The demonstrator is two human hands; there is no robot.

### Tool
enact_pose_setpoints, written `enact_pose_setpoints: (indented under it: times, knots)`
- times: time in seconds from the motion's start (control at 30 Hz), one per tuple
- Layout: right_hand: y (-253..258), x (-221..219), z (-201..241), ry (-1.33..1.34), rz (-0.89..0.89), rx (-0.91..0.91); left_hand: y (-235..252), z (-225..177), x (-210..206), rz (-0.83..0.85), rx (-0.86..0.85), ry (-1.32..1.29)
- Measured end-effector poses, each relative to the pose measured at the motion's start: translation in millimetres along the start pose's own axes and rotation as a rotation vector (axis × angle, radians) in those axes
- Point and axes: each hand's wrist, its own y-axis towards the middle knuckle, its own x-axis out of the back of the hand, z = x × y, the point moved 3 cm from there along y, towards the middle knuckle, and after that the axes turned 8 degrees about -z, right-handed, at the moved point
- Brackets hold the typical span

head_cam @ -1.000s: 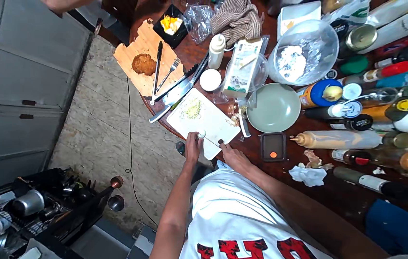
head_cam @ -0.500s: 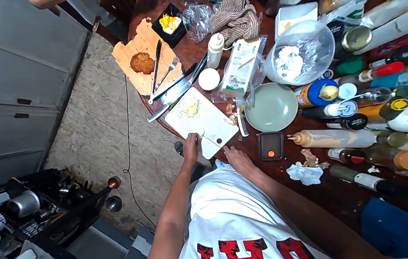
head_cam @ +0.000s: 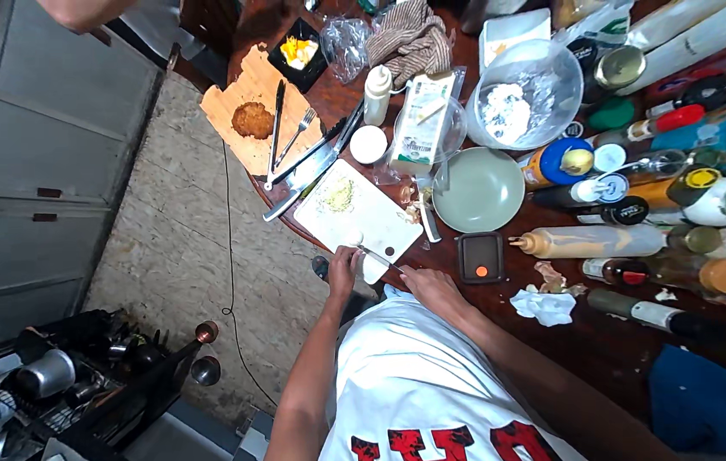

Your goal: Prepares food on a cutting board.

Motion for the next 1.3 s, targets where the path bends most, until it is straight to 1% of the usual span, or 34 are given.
enact_pose_setpoints:
  times: [0.1, 0.2, 0.27, 0.33, 0.43, 0.5, 0.6, 0.63, 0.7, 0.73, 0.8, 0.87, 0.97, 1.03, 1.13, 1.23, 1.3]
  knots:
    - [-4.2, 4.5, 0.5, 0.027, -0.036, -0.020, -2.1, 5.6, 4.0, 0.003, 0.001, 0.030]
    - [-4.7, 10.6, -0.9, 0.060, -0.071, -0.052, -6.7, 14.5, 16.5, -0.014, 0.020, 0.098]
    - [-3.5, 12.7, -3.4, 0.071, -0.088, -0.070, -10.3, 20.1, 24.0, 0.004, 0.042, 0.142]
    - [-1.6, 15.1, -5.8, 0.090, -0.098, -0.089, -12.5, 27.2, 29.0, 0.014, 0.074, 0.155]
    - [-0.2, 18.1, -8.6, 0.107, -0.105, -0.111, -12.3, 35.5, 32.8, -0.015, 0.115, 0.145]
    - [0.2, 19.9, -9.7, 0.116, -0.119, -0.112, -7.0, 34.8, 37.2, -0.023, 0.144, 0.157]
    - [-0.2, 22.7, -12.6, 0.126, -0.141, -0.117, 15.0, 17.3, 48.6, 0.019, 0.160, 0.233]
    - [-0.4, 22.6, -13.2, 0.127, -0.141, -0.119, 25.0, 12.4, 51.8, 0.025, 0.158, 0.242]
    - [0.1, 22.8, -13.5, 0.140, -0.150, -0.112, 47.2, 7.5, 58.2, -0.018, 0.139, 0.213]
    - [-0.5, 22.6, -13.8, 0.153, -0.153, -0.110, 56.9, 7.3, 59.9, -0.028, 0.124, 0.187]
    - [-2.4, 20.6, -15.6, 0.171, -0.157, -0.110, 71.7, 10.9, 57.9, -0.013, 0.099, 0.213]
    - [-2.5, 18.1, -14.9, 0.169, -0.132, -0.106, 75.6, 10.2, 59.6, -0.039, 0.074, 0.274]
    - [0.7, 5.4, -11.2, 0.112, -0.075, -0.092, 64.8, 8.6, 58.1, -0.078, -0.018, 0.273]
    - [3.5, -6.5, -6.1, 0.072, -0.046, -0.077, 49.9, 6.6, 50.3, -0.023, -0.085, 0.228]
    - [8.8, -20.9, 0.5, 0.025, -0.043, -0.041, 37.5, 7.1, 37.3, 0.119, -0.157, 0.152]
    - [12.3, -26.5, 4.7, -0.032, -0.032, -0.025, 48.7, 11.9, 30.3, 0.182, -0.185, 0.129]
    - [13.2, -28.0, 6.5, -0.048, -0.029, -0.018, 61.4, 6.4, 31.3, 0.269, -0.205, 0.119]
